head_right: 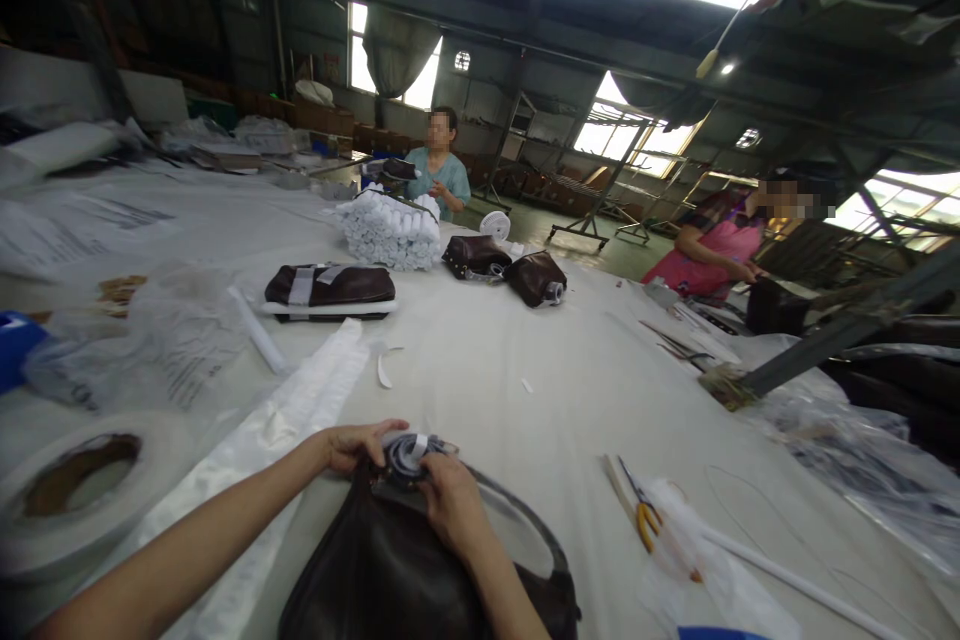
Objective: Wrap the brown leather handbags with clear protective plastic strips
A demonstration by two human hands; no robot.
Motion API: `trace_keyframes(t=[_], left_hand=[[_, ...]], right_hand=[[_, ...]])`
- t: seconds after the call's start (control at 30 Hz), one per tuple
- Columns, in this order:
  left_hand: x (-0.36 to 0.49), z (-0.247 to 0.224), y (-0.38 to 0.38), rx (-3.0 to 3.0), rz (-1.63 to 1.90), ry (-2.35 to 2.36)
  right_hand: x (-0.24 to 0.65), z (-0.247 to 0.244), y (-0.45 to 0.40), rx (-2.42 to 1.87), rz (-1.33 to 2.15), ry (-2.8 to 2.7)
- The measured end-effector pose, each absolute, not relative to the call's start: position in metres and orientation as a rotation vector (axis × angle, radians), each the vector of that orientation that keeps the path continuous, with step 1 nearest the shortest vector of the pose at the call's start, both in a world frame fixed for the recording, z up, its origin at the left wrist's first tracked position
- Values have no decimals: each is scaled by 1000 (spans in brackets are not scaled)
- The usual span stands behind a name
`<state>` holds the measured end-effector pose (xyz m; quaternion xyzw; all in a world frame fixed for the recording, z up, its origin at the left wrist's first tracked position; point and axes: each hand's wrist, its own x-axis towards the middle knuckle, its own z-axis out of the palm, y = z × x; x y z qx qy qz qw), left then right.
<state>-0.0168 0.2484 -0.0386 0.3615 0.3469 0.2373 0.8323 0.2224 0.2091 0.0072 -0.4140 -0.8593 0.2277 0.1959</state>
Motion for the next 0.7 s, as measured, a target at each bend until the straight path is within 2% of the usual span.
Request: trace_keyframes(t=[0.43,0.7], left_hand=[[-6,-59,255,815,526,885],[-5,-39,254,919,419,778]], right_hand=[[222,-1,210,-1104,585,-2380],[224,-2,206,-1044,480,-2356]])
